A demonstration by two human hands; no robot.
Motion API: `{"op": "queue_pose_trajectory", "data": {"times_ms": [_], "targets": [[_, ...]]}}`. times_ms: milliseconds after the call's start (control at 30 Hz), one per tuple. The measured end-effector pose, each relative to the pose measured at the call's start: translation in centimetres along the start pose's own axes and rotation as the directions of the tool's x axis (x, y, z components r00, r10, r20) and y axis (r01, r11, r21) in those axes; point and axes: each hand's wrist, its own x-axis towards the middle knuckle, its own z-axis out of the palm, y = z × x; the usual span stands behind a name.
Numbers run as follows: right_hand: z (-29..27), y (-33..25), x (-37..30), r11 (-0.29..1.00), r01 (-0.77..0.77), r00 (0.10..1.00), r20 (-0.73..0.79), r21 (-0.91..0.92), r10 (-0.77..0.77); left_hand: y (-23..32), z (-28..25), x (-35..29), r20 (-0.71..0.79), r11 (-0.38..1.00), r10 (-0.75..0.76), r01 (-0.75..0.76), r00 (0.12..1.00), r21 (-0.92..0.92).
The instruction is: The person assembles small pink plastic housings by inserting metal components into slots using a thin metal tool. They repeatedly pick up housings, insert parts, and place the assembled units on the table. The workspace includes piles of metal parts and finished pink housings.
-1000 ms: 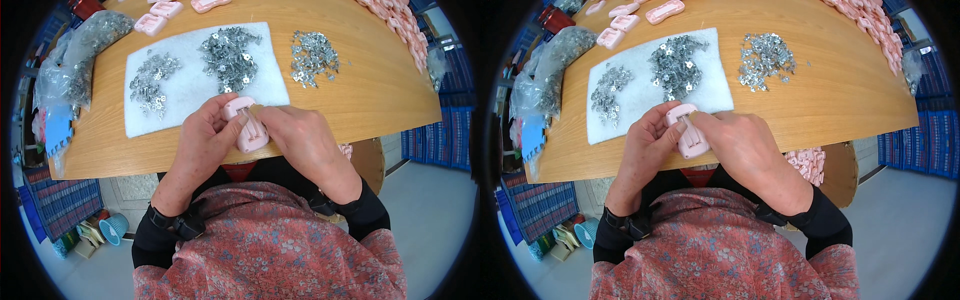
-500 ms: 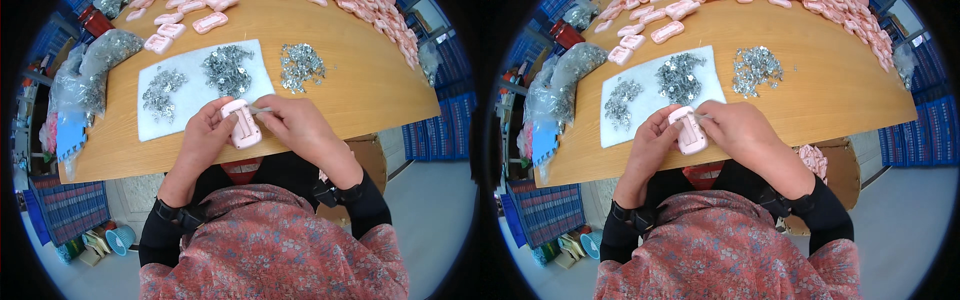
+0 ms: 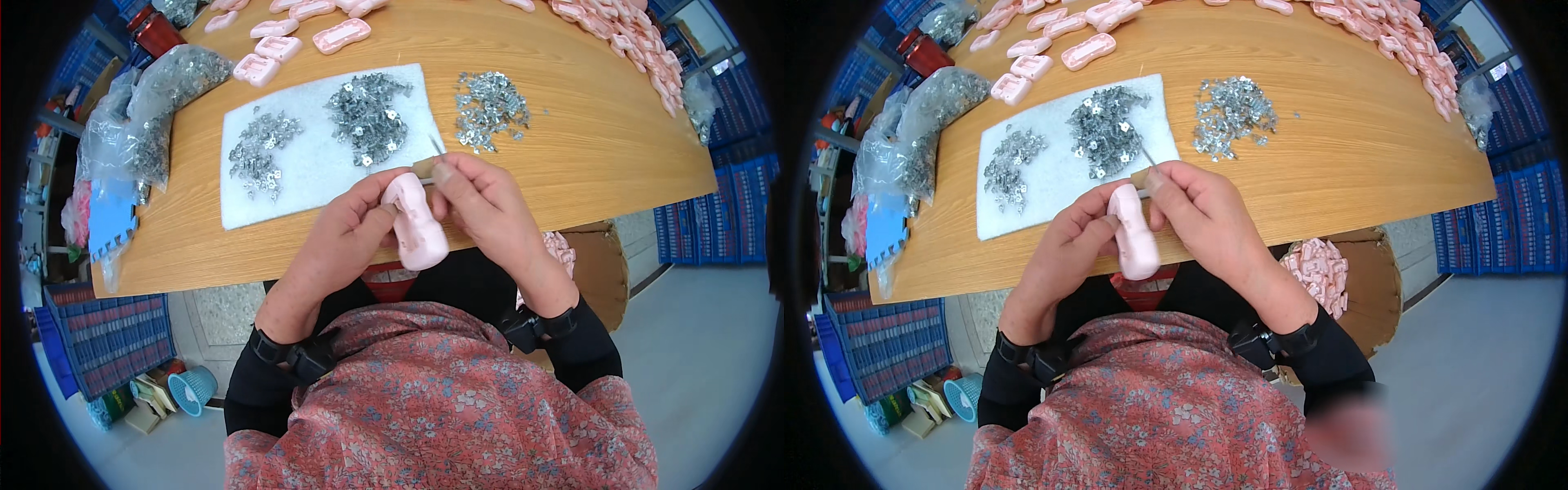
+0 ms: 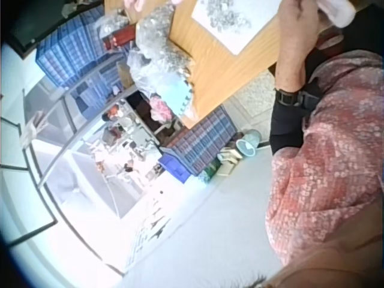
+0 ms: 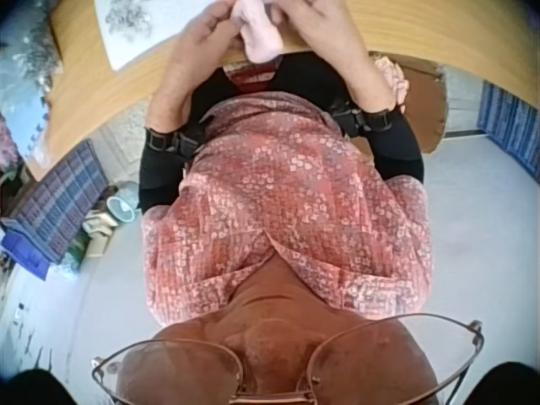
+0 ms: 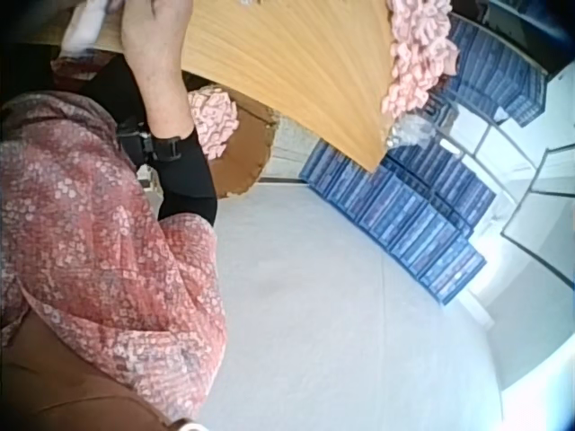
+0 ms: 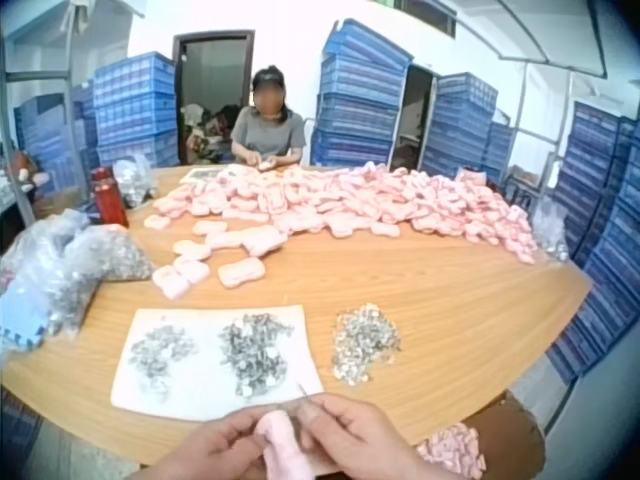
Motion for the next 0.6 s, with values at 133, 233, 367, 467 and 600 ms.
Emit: {"op": "queue_pose_trajectory", "data": {"times_ms": [133, 233, 367, 467, 600], "targets": [[1.1, 0.5, -1.0, 0.985, 0.092, 0.993, -0.063, -0.143, -0.102, 0.4, -0.7, 0.5, 0.054, 0.934, -0.107, 0.119, 0.993, -0.337], [2.2, 1.9, -1.0, 0.948, 0.276, 0.956, -0.058, -0.159, -0.288, 0.1, -0.6, 0.5, 0.037, 0.908, -0.057, 0.067, 0.998, -0.414], [2.3, 2.5, -0.6, 0.913, 0.364, 0.928, -0.011, -0.185, -0.373, 0.1, -0.7, 0.7, 0.075, 0.875, -0.064, 0.092, 0.995, -0.475], [2.1, 2.5, -0.7, 0.752, 0.473, 0.862, 0.065, -0.459, -0.503, 0.0, -0.4, 0.8, 0.046, 0.895, -0.087, 0.098, 0.995, -0.435], [2.2, 2.4, -0.9, 0.590, 0.537, 0.804, 0.156, -0.602, -0.573, 0.1, 0.8, 1.3, -0.073, 0.943, -0.085, 0.057, 0.994, -0.328]]}}
